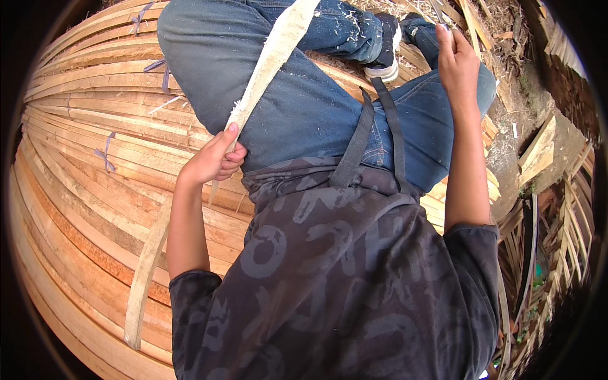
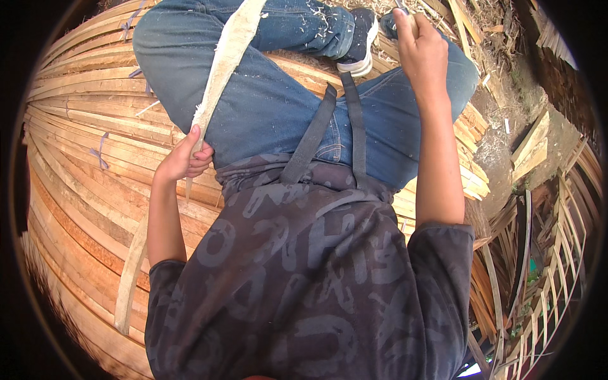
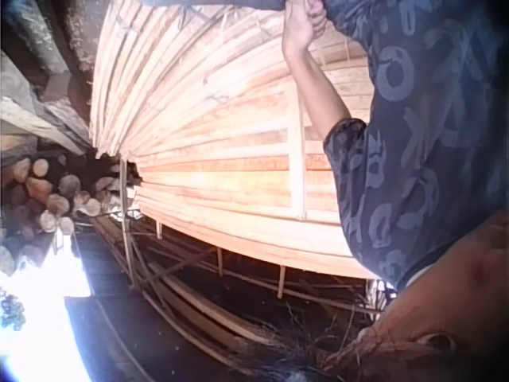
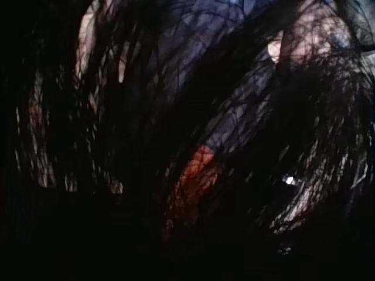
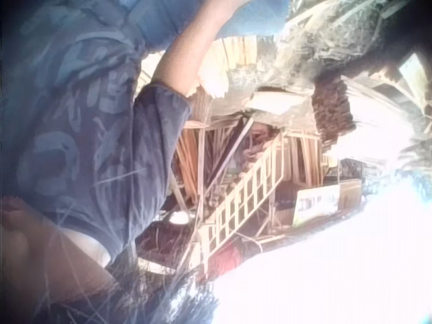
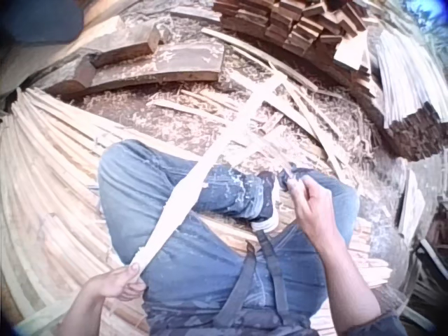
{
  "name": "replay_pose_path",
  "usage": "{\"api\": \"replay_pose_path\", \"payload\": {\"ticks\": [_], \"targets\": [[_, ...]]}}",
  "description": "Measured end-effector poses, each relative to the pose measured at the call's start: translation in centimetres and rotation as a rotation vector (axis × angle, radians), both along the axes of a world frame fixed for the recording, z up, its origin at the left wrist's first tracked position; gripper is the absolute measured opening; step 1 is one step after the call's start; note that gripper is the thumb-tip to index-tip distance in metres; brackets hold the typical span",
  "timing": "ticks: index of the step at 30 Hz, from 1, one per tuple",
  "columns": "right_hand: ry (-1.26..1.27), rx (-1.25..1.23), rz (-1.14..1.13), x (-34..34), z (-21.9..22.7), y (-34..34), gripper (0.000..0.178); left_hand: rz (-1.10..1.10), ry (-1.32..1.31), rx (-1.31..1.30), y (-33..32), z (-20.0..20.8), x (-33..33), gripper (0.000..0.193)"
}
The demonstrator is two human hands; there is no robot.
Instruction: The person sits cross-legged on the ground and uses a curved knife to shave thin strips from a long piece of wood held in their left hand. They repeatedly draw the blade along the wood to remove bark and smooth the surface, with wood shavings accumulating on their lap and the ground.
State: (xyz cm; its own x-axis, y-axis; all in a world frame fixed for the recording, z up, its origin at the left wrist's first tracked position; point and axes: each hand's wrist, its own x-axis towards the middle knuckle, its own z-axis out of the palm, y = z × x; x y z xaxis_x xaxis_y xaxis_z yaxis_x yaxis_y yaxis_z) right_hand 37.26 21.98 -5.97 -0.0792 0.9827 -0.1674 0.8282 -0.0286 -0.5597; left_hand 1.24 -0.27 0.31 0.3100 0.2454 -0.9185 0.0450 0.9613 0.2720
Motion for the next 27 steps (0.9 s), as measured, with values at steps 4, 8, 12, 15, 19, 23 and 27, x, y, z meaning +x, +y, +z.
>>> {"api": "replay_pose_path", "payload": {"ticks": [4,8,12,15,19,23,27], "targets": [[0.173,0.06,0.243,-5.2,1.1,-5.0,0.042,-0.029,0.034,0.029,0.3,-0.2,0.1,0.062],[0.1,0.104,0.304,-7.6,-0.1,-5.8,0.04,-0.043,0.158,0.039,0.3,0.3,1.0,0.063],[-0.008,0.138,0.349,-7.4,-1.4,-4.3,0.042,-0.034,0.183,0.006,0.6,0.6,1.3,0.063],[-0.019,0.233,0.346,-7.6,-2.9,-3.1,0.042,0.0,0.155,-0.02,1.0,1.0,1.5,0.063],[-0.218,0.151,0.194,-4.6,-5.2,0.6,0.044,-0.001,0.154,-0.037,1.5,1.5,1.6,0.062],[-0.133,0.106,0.124,-4.1,-3.0,0.7,0.045,0.021,0.093,-0.047,0.8,0.7,0.9,0.063],[0.061,0.124,0.1,-4.3,-1.2,-1.5,0.045,0.015,0.095,0.013,0.1,0.0,0.9,0.063]]}}
